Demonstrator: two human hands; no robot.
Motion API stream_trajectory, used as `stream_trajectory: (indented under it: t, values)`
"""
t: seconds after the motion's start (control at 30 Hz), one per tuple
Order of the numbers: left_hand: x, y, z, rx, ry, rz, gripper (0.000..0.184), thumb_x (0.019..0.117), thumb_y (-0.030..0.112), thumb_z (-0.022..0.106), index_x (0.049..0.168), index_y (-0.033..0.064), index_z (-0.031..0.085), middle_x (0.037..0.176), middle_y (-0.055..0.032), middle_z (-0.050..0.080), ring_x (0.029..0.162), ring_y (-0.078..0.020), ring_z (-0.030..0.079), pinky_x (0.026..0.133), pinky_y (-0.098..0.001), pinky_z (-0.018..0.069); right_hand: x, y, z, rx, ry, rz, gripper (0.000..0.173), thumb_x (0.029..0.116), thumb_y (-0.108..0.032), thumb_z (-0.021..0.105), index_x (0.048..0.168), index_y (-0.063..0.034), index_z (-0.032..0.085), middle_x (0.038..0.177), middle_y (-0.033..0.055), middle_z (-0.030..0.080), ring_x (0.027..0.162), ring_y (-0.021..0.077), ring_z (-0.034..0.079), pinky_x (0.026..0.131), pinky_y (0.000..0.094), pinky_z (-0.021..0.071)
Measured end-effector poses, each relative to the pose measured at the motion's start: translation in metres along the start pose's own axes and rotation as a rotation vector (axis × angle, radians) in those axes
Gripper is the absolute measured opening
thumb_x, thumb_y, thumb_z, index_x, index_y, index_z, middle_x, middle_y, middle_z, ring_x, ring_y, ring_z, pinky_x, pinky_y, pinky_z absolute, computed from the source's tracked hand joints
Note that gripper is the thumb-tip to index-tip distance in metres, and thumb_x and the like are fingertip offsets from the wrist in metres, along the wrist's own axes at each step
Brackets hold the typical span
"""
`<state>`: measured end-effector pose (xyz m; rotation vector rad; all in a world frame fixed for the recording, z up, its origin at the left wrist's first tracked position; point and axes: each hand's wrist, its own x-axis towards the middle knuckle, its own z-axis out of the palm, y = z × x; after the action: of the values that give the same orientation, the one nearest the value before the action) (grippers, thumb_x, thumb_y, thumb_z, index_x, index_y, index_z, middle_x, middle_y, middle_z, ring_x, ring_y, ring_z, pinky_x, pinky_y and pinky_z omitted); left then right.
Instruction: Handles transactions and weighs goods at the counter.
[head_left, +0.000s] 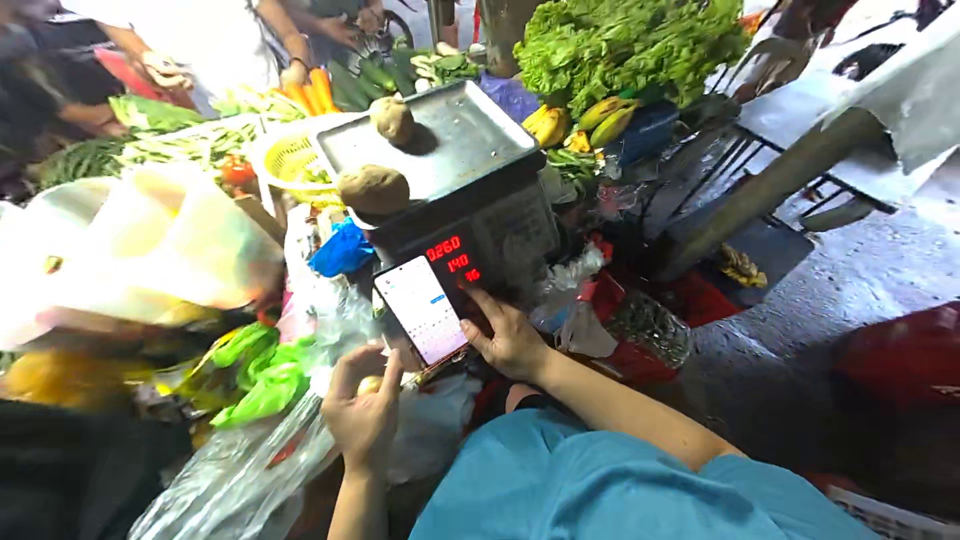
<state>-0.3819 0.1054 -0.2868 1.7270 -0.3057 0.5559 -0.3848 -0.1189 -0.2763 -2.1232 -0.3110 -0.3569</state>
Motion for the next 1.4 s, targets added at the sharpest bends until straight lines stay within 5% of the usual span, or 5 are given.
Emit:
stream_trajectory:
  t: [0.37, 0.47, 0.57, 0.7, 1.4]
  values:
    - [-0.007, 0.048, 0.043, 0.301, -0.343, 0.554, 0.028, 0.1009, 0.031, 0.058, 0.114, 0.0085, 0.069, 0.095, -0.0078, 0.072, 0.093, -0.0206, 0.066, 0.087, -0.0322, 0.0529, -0.019, -0.068, 0.0, 1.426, -0.23, 0.825, 0.051, 0.1121, -0.04, 0.021, 0.113, -0.01, 0.062, 0.092, 0.001, 0.072, 0.086, 0.0079, 0.07, 0.079, 0.0276, 0.0589]
    - [-0.009, 0.043, 0.035, 0.221, -0.303, 0.538, 0.03, 0.1021, 0.034, 0.057, 0.119, 0.0104, 0.064, 0.103, -0.0063, 0.069, 0.101, -0.0174, 0.064, 0.096, -0.0288, 0.049, -0.016, -0.065, -0.013, 1.191, -0.245, 0.844, 0.037, 0.1114, -0.026, 0.034, 0.11, -0.0061, 0.065, 0.079, 0.0007, 0.068, 0.067, 0.0073, 0.064, 0.061, 0.0238, 0.0552]
    - [-0.005, 0.035, 0.015, 0.117, -0.152, 0.395, 0.024, 0.1041, 0.027, 0.055, 0.117, 0.0079, 0.061, 0.1, -0.0059, 0.067, 0.096, -0.0128, 0.064, 0.088, -0.0301, 0.0538, -0.019, -0.043, -0.024, 0.543, -0.282, 0.292, 0.028, 0.1018, -0.009, 0.05, 0.122, -0.0045, 0.069, 0.086, -0.0021, 0.069, 0.068, 0.0024, 0.062, 0.063, 0.0195, 0.0542]
    - [-0.008, 0.006, -0.003, 0.093, 0.005, 0.144, 0.023, 0.105, 0.016, 0.051, 0.12, -0.0005, 0.057, 0.102, -0.0055, 0.066, 0.09, -0.0072, 0.064, 0.083, -0.0291, 0.056, -0.033, -0.004, -0.017, -0.313, -0.187, -0.177, 0.036, 0.0955, -0.02, 0.054, 0.124, -0.0168, 0.076, 0.085, 0.0105, 0.072, 0.075, 0.0263, 0.07, 0.067, 0.0455, 0.0578]
    - [-0.034, -0.02, 0.01, -0.048, -0.087, -0.155, 0.019, 0.1012, 0.006, 0.053, 0.119, 0.0, 0.057, 0.086, 0.0017, 0.062, 0.072, -0.0018, 0.06, 0.067, -0.0205, 0.0536, -0.047, -0.004, 0.009, -0.358, -0.037, -0.313, 0.036, 0.1014, -0.023, 0.049, 0.122, -0.0144, 0.077, 0.074, 0.007, 0.068, 0.066, 0.0221, 0.065, 0.057, 0.0368, 0.0527]
